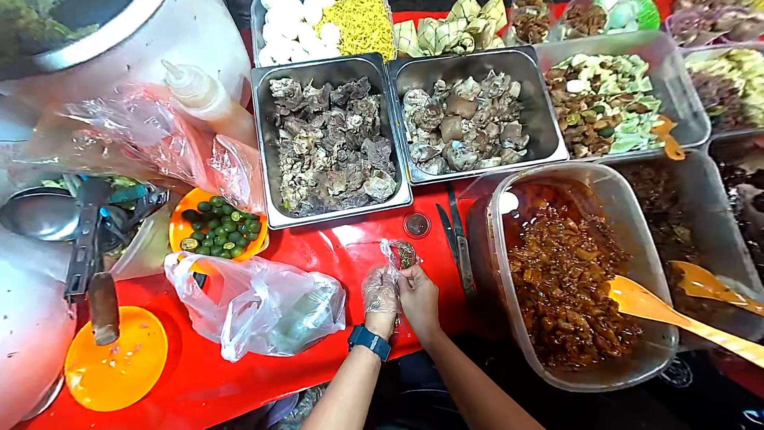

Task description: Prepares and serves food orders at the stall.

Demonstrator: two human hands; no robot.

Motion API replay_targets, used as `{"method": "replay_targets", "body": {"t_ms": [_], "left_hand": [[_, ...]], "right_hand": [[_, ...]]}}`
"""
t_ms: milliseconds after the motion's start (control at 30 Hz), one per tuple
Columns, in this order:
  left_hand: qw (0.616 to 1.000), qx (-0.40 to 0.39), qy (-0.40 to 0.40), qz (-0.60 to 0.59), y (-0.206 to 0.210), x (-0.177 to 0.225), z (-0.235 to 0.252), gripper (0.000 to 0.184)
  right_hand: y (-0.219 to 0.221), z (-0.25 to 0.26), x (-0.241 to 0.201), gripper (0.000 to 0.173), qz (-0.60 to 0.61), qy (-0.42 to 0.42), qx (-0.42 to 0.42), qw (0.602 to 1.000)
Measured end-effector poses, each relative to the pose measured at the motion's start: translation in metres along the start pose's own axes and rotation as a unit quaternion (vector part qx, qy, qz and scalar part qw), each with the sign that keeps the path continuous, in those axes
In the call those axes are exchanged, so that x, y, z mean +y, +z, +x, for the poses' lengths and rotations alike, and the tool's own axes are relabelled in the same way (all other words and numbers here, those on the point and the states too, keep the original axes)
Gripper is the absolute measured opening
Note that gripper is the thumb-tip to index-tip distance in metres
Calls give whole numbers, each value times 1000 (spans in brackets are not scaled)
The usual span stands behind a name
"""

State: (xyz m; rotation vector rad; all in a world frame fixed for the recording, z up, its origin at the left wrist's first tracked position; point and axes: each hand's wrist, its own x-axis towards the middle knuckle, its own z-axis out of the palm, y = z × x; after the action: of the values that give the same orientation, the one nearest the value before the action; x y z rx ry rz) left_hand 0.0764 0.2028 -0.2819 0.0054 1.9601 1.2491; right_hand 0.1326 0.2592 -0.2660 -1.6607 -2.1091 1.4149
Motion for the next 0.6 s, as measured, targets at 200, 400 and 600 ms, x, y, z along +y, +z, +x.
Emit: {"method": "replay_targets", "body": {"t_ms": [200, 400, 600], "left_hand": [[998, -39, 54, 24, 8, 6, -17, 32], [986, -49, 102, 119, -20, 15, 8, 23], [976, -32, 121, 178, -18, 9, 16, 10]], "right_hand": [[-11, 21, 3, 8, -7, 28, 1, 1000], [-25, 28, 5, 10, 139, 26, -99, 985], [-28, 29, 11, 9, 133, 1, -102, 986]]}}
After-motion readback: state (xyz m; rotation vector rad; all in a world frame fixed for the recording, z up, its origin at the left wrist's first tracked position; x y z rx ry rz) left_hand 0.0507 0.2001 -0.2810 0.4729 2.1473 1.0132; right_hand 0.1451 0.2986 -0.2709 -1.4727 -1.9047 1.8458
